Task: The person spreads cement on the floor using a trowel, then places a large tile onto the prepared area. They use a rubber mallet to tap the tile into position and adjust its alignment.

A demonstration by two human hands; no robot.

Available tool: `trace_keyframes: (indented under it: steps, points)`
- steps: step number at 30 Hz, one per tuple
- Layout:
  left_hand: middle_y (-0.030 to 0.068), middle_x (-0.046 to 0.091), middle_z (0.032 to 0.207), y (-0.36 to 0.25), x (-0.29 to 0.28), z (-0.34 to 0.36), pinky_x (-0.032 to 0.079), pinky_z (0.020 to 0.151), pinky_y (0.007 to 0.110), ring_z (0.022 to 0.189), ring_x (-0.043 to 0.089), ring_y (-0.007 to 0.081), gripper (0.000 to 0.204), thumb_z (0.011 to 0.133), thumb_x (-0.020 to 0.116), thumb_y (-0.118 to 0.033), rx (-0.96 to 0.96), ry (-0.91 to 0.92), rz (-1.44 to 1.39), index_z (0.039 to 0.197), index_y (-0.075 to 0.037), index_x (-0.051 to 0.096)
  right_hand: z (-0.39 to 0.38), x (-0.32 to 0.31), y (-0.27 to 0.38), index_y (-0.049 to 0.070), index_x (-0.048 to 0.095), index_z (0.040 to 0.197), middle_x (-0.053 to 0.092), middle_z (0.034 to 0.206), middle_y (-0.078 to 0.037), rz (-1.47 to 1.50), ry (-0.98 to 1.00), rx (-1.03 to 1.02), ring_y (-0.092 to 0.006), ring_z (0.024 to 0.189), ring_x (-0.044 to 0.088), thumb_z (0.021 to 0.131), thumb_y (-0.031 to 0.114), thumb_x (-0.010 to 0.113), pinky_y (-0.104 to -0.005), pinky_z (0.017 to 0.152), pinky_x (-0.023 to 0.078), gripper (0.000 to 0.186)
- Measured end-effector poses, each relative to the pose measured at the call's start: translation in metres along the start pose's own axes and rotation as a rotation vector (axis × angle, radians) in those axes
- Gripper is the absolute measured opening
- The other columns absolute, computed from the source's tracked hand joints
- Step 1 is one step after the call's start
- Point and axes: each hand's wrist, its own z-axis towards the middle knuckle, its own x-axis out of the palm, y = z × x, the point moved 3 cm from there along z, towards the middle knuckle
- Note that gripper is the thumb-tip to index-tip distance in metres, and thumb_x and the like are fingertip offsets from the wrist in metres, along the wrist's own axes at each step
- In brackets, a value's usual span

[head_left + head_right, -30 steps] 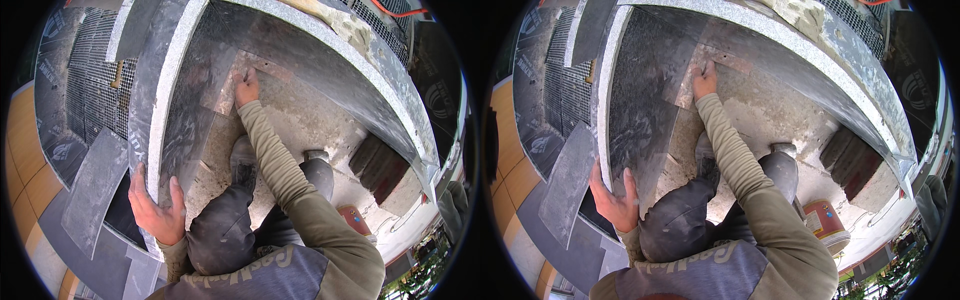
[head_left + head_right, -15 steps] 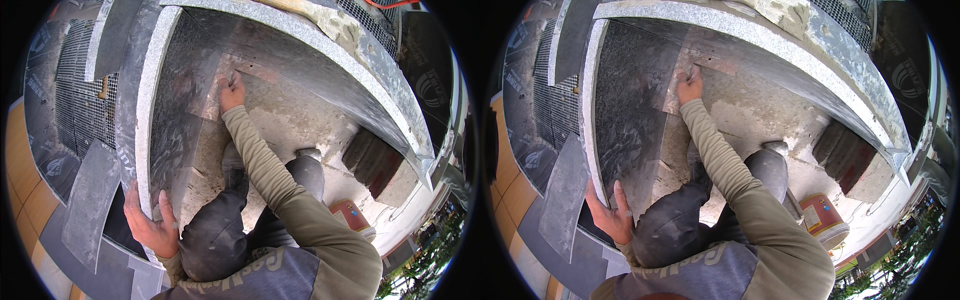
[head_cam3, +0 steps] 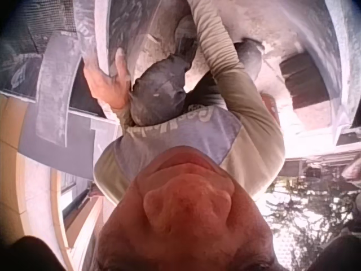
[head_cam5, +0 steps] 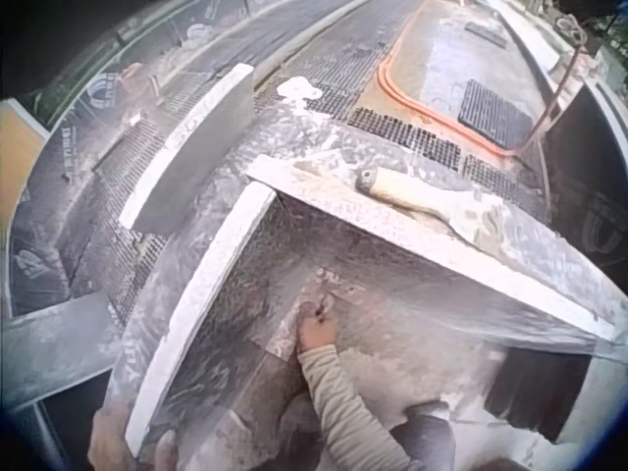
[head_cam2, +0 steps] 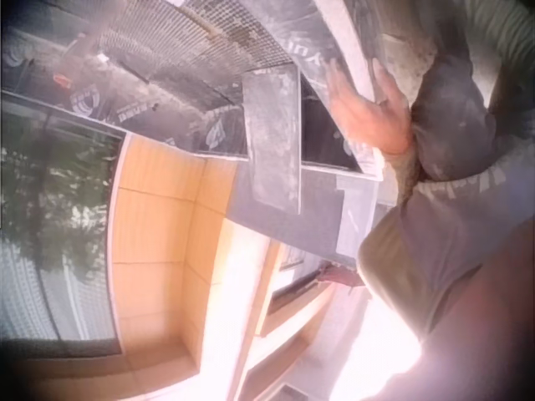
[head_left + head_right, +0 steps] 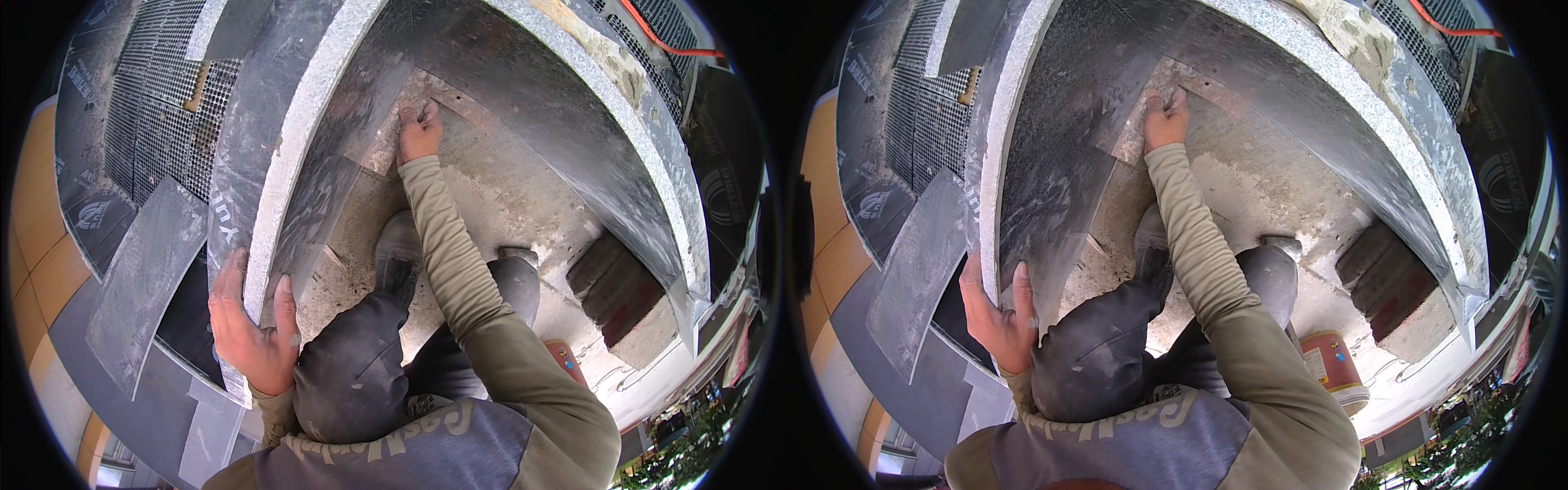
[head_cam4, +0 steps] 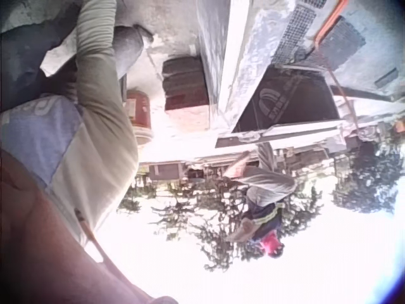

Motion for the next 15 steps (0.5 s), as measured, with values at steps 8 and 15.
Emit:
trace_keyframes:
  steps: [8, 15]
  points:
    - [0.0183, 0.067, 0.128, -0.002, 0.003, 0.001, 0.05, 0.1, 0.043, 0.117, 0.064, 0.0364, 0.053, 0.085, 0.08, -0.012, 0.039, -0.015, 0.006, 0.133, 0.0, 0.061, 0.003, -0.001, 0.002, -0.004, 0.057, 0.111, 0.062, 0.102, -0.005, 0.07, -0.004, -0.012, -0.0124, 0.092, 0.055, 0.096, -0.002, 0.066, -0.0256, 0.085, 0.045, 0.018]
    - [0.0222, 0.065, 0.129, -0.005, 0.006, -0.003, 0.049, 0.1, 0.045, 0.118, 0.063, 0.0394, 0.05, 0.089, 0.077, -0.011, 0.005, -0.005, -0.013, 0.134, 0.003, 0.059, 0.013, -0.009, -0.008, -0.004, 0.058, 0.107, 0.059, 0.093, -0.002, 0.005, -0.05, -0.057, -0.0095, 0.083, 0.049, 0.095, 0.003, 0.068, -0.0246, 0.076, 0.043, 0.017]
